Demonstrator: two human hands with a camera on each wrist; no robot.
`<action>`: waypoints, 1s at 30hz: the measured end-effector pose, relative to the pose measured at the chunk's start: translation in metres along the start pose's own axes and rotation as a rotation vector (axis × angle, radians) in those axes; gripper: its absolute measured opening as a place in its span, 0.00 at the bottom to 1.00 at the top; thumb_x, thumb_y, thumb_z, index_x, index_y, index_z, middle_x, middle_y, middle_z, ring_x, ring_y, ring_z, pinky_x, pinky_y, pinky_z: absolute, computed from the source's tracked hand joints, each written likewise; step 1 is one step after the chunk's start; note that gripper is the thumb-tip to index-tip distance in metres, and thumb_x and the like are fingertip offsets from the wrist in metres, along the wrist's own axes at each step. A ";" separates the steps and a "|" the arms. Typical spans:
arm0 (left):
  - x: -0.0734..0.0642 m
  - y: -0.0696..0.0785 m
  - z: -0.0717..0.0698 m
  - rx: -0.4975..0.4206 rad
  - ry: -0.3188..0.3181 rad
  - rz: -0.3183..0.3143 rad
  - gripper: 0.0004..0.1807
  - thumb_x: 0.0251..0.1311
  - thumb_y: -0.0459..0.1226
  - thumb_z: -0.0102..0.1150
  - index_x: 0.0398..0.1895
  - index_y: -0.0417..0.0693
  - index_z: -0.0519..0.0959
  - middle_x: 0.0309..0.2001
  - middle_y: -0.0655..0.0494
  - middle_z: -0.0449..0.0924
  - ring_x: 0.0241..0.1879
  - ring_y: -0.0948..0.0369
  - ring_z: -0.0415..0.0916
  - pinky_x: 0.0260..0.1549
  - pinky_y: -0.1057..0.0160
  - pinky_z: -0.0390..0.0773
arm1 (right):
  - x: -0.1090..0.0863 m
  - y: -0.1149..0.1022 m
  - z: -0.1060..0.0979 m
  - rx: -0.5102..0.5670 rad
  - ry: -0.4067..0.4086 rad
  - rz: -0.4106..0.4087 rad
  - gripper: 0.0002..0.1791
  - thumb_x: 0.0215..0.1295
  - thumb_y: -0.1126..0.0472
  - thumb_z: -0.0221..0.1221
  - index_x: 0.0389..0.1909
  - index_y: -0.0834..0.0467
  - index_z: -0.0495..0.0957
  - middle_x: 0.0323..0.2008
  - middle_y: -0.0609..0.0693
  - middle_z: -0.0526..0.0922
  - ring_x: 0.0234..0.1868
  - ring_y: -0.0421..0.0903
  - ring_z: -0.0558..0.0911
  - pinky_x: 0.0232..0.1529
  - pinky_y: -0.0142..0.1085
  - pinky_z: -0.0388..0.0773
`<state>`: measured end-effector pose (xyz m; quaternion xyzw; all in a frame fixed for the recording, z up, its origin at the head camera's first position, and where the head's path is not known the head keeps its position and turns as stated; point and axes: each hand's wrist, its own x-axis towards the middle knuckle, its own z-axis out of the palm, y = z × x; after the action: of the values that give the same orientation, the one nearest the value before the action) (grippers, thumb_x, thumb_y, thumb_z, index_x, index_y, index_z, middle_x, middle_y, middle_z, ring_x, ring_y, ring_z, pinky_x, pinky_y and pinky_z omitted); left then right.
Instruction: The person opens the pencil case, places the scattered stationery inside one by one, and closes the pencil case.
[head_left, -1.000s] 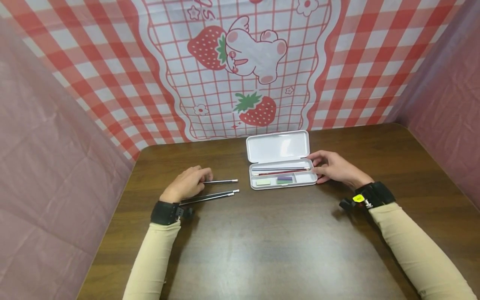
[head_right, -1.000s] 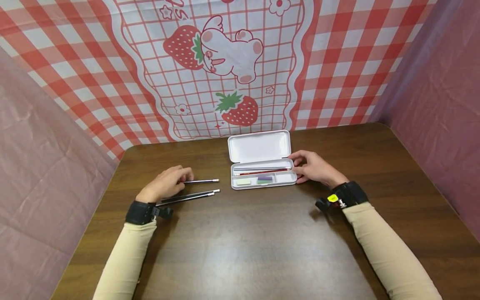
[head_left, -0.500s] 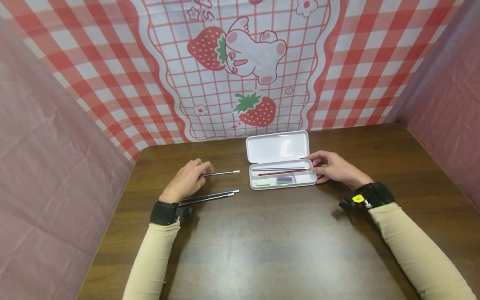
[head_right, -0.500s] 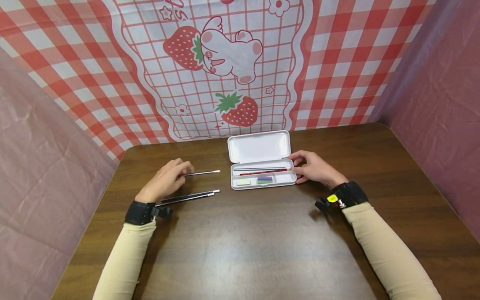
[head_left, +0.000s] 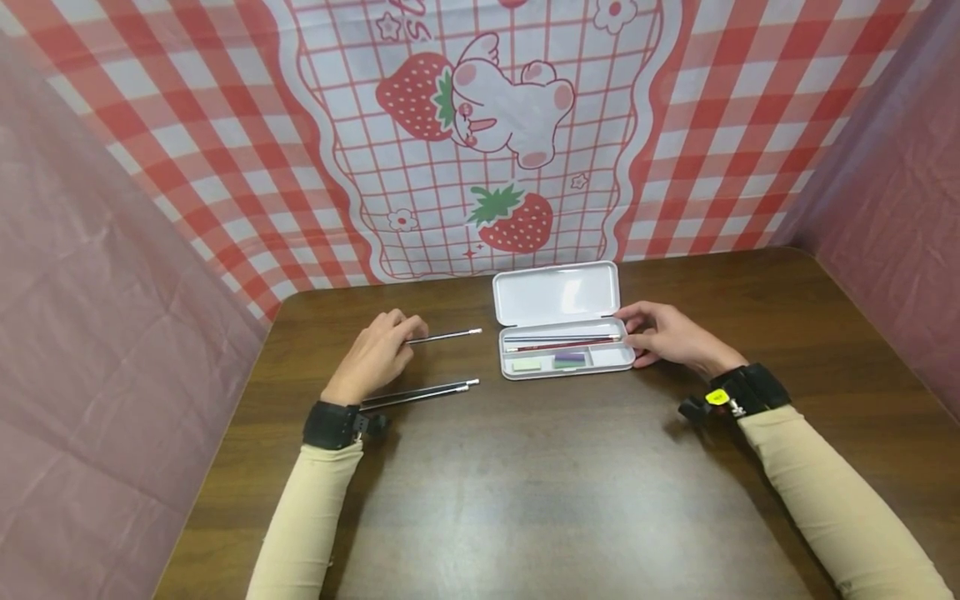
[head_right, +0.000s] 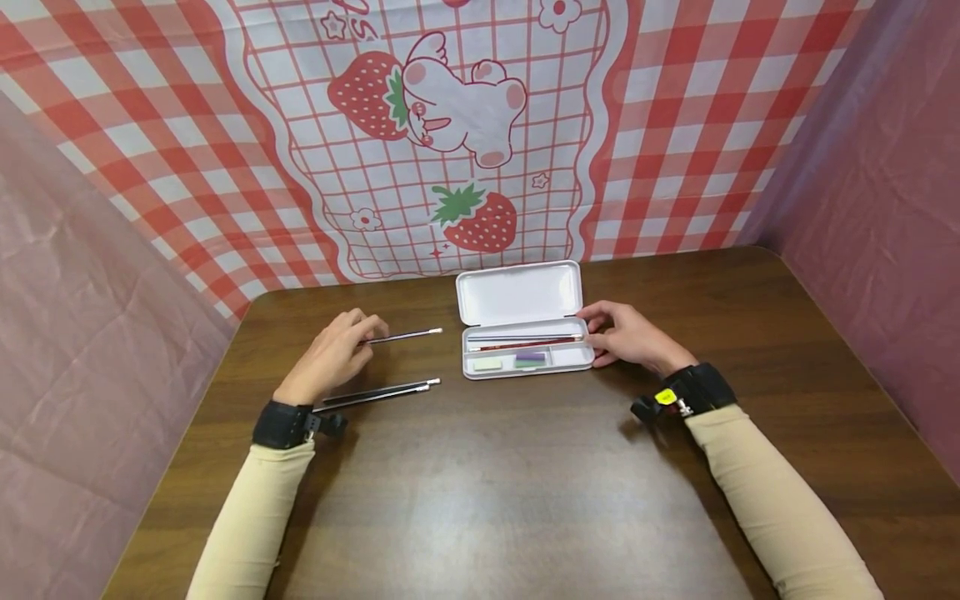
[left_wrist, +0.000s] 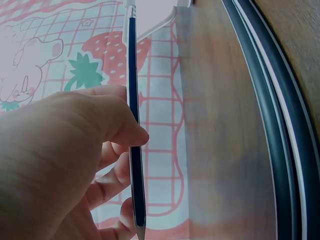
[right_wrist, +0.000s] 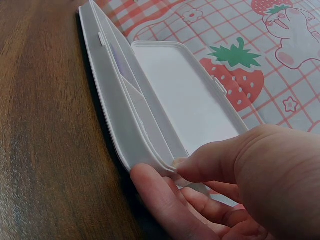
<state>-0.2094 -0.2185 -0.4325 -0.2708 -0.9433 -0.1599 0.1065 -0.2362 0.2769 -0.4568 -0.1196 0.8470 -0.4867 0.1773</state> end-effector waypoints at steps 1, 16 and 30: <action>0.001 0.001 0.000 -0.004 0.000 0.003 0.16 0.66 0.24 0.64 0.54 0.46 0.86 0.44 0.45 0.83 0.48 0.46 0.80 0.47 0.44 0.82 | 0.000 0.000 0.000 0.004 0.002 0.001 0.30 0.80 0.71 0.60 0.79 0.72 0.68 0.59 0.68 0.71 0.45 0.46 0.84 0.38 0.37 0.93; 0.012 0.011 -0.010 0.010 0.048 0.016 0.17 0.67 0.24 0.62 0.56 0.46 0.85 0.45 0.44 0.83 0.48 0.45 0.80 0.46 0.45 0.81 | 0.002 0.003 0.000 -0.006 0.001 -0.004 0.30 0.80 0.70 0.61 0.78 0.71 0.69 0.59 0.68 0.72 0.46 0.47 0.84 0.38 0.37 0.93; 0.027 0.022 -0.005 0.002 0.036 0.007 0.18 0.65 0.24 0.63 0.55 0.47 0.85 0.44 0.45 0.82 0.49 0.45 0.80 0.46 0.44 0.82 | 0.001 0.002 0.001 0.003 -0.001 0.001 0.30 0.80 0.70 0.61 0.79 0.72 0.68 0.60 0.68 0.72 0.47 0.48 0.84 0.39 0.38 0.94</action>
<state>-0.2189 -0.1899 -0.4144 -0.2713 -0.9403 -0.1636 0.1243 -0.2371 0.2768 -0.4588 -0.1192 0.8462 -0.4879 0.1780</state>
